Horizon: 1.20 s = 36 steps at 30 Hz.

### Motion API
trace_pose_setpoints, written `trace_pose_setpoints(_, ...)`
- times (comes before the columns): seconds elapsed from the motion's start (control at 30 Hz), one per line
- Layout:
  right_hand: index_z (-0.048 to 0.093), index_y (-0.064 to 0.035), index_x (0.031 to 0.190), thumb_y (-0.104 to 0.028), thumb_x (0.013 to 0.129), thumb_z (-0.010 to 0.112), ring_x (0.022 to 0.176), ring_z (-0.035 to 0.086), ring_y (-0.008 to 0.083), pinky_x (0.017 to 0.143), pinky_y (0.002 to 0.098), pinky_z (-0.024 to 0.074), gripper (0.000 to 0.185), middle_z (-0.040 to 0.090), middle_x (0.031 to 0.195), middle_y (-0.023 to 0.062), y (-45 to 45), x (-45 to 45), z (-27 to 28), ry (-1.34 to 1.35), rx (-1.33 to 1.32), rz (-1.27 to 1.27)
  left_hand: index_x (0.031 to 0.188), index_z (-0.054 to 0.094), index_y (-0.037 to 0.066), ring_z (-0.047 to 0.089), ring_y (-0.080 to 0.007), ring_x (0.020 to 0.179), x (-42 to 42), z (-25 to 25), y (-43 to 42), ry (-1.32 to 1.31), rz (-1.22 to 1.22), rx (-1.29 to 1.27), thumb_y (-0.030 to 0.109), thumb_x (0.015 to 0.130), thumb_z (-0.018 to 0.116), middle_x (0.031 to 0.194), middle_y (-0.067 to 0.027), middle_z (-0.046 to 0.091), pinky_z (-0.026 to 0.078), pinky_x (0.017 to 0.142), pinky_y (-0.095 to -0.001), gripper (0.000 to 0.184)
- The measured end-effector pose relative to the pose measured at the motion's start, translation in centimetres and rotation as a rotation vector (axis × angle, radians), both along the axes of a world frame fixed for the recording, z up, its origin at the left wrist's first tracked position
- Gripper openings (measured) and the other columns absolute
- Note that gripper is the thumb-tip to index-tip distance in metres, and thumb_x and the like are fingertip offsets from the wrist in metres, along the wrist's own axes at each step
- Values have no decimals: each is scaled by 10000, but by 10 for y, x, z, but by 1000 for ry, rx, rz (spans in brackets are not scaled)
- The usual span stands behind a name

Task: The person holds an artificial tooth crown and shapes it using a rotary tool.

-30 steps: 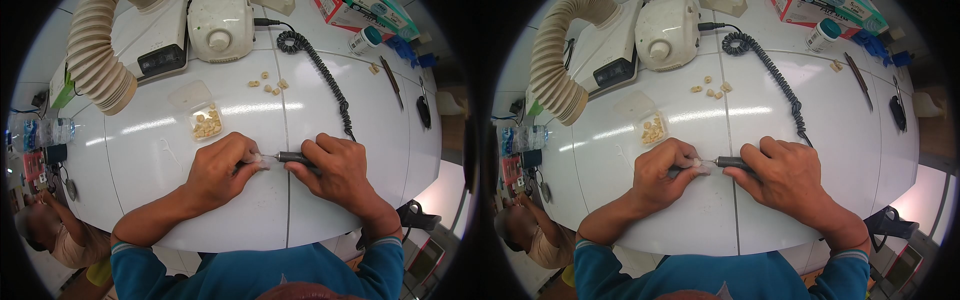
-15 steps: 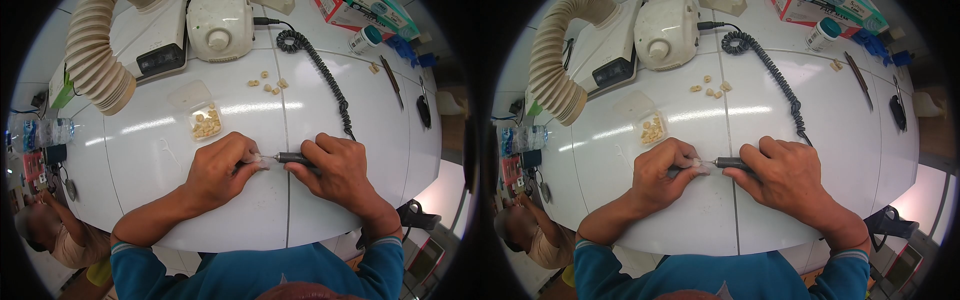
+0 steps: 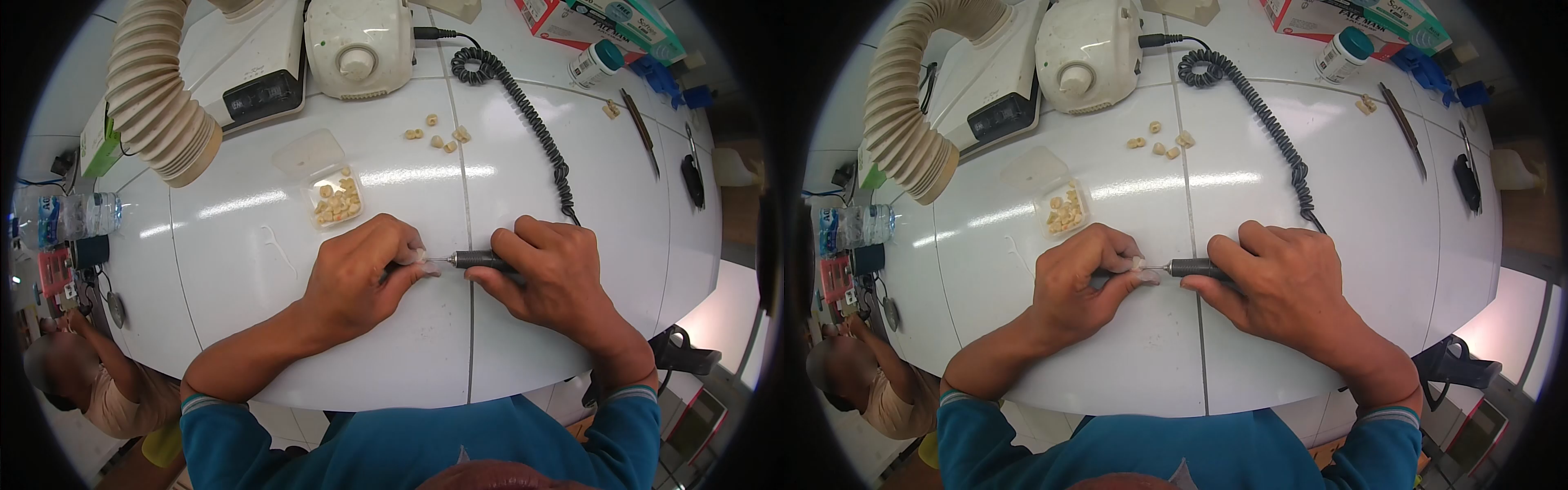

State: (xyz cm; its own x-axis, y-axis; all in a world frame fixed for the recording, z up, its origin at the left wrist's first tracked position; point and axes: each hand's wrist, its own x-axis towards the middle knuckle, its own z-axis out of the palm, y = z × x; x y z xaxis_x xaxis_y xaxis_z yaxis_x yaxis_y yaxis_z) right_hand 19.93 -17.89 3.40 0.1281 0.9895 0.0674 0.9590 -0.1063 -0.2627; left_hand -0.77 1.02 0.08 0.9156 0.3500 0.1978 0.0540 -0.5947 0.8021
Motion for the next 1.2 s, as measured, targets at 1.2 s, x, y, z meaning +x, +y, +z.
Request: trace_pose_setpoints(1.2,716,-120,918,-544,981,854,515,553,171,488,360,426,451,549,689,10,0,-1,0,23,4,-51,945,674,28,773,-196,827,1,0,5,8,-1,-57,32,838,979,975,-116,779,615,719,-318,324)
